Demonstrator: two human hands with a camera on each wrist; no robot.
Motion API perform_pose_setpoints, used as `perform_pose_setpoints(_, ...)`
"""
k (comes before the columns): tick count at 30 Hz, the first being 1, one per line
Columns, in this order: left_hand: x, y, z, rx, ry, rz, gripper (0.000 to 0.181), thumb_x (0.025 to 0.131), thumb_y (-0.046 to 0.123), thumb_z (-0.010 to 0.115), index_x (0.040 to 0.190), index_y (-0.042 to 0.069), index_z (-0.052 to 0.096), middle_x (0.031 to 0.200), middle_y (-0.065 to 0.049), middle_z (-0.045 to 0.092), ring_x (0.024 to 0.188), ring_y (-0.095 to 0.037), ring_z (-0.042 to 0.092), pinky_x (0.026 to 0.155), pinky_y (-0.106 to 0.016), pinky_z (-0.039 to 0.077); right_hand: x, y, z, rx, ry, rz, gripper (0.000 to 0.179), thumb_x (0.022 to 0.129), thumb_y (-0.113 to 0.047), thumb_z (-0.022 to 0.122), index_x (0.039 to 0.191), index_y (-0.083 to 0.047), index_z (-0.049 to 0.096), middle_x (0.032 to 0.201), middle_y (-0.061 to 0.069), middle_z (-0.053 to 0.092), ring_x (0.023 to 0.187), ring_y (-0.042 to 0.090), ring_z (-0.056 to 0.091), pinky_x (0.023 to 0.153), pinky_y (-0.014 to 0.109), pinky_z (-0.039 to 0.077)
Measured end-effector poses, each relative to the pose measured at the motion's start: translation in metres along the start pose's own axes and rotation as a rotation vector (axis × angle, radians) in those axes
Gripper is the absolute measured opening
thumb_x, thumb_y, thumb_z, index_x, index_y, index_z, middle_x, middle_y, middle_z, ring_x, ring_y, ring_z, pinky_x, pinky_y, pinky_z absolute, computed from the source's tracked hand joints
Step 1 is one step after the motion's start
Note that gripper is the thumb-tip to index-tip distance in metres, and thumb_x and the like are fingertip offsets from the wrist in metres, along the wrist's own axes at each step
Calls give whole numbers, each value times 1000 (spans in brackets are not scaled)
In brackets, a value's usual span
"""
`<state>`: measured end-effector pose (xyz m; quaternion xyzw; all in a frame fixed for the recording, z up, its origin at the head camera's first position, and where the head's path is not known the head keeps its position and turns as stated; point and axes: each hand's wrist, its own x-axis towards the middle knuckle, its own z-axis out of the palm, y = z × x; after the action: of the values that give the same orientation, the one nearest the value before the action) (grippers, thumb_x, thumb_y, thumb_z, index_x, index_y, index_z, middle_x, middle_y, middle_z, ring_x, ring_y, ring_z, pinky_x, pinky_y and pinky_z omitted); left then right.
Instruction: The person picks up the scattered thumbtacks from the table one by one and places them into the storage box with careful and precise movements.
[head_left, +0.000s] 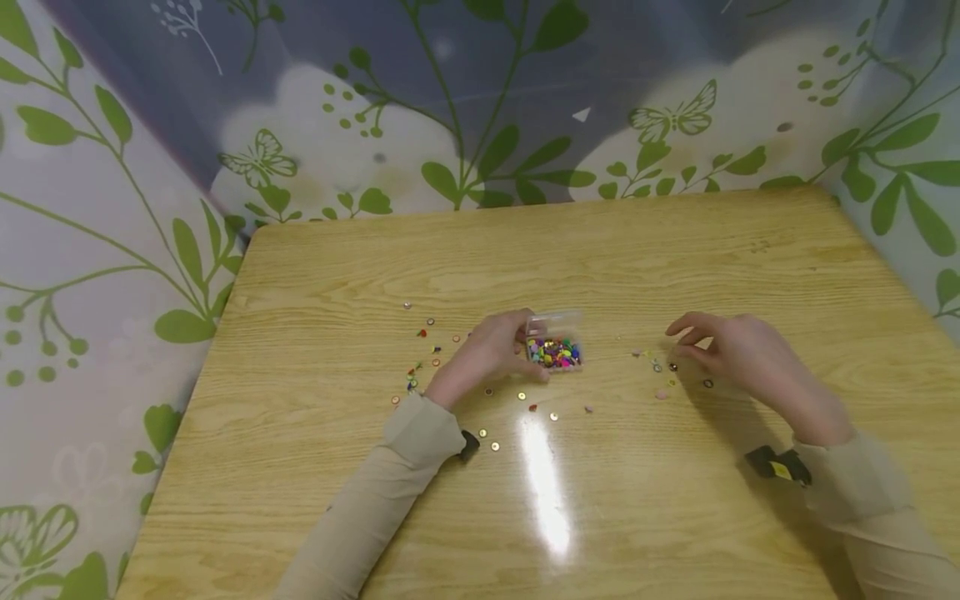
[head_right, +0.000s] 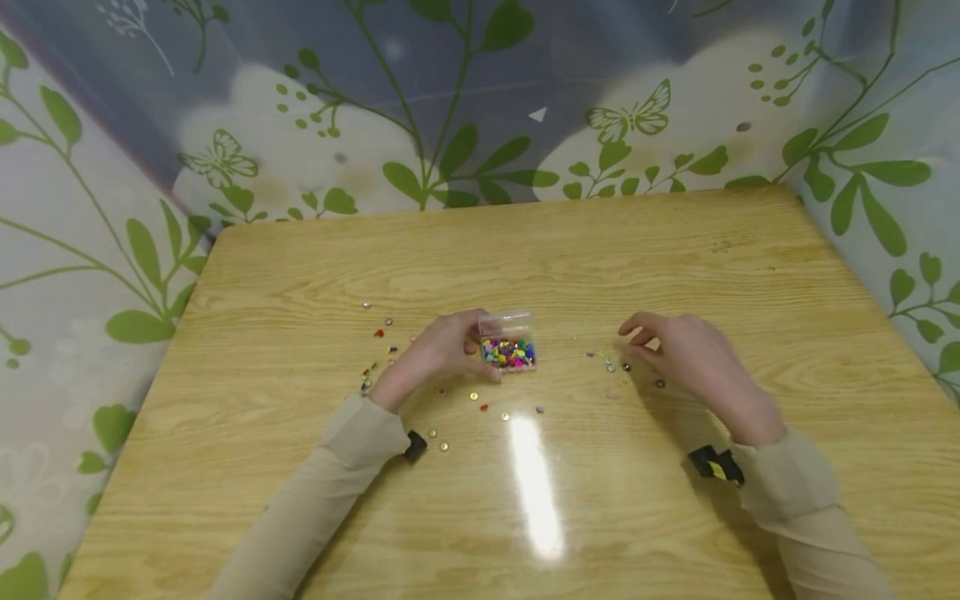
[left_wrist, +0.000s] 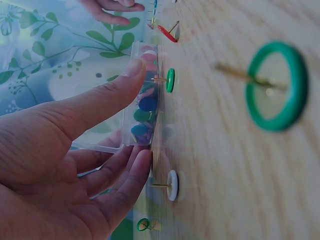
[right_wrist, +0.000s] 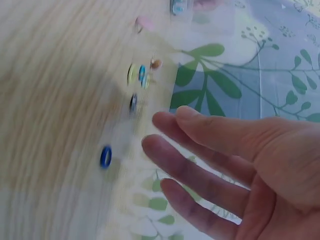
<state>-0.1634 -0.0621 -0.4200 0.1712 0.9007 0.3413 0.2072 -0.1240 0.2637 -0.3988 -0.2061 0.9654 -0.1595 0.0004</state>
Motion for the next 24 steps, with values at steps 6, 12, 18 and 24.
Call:
perform_pose_setpoints(6, 0, 0, 0, -2, 1, 0, 60, 72, 30, 93, 121, 14, 62, 114, -4, 64, 97, -19, 58, 82, -32, 52, 11, -15, 3, -13, 5, -67, 10, 89, -16, 77, 99, -14, 74, 89, 4, 78, 63, 14, 68, 52, 29, 46)
perform_pose_setpoints(12, 0, 0, 1, -23, 7, 7, 61, 72, 27, 93, 122, 12, 62, 112, -3, 65, 94, -18, 59, 79, -29, 52, 21, -30, 8, -19, 15, -138, 9, 88, -15, 78, 96, -16, 74, 88, 2, 78, 61, 12, 65, 50, 28, 44)
perform_pose_setpoints(18, -1, -1, 0, -36, 7, 12, 62, 72, 26, 93, 123, 11, 61, 113, -3, 65, 95, -17, 59, 81, -29, 52, 32, -44, 13, -1, -9, -179, 8, 89, -15, 77, 97, -18, 74, 89, -2, 78, 64, 11, 67, 52, 29, 45)
perform_pose_setpoints(24, 0, -1, 1, -32, 10, 19, 62, 72, 26, 93, 123, 11, 61, 113, -3, 66, 94, -17, 59, 79, -29, 52, 42, -57, 19, 9, -14, -243, 9, 89, -13, 77, 97, -17, 74, 90, -2, 78, 70, 17, 72, 53, 33, 50)
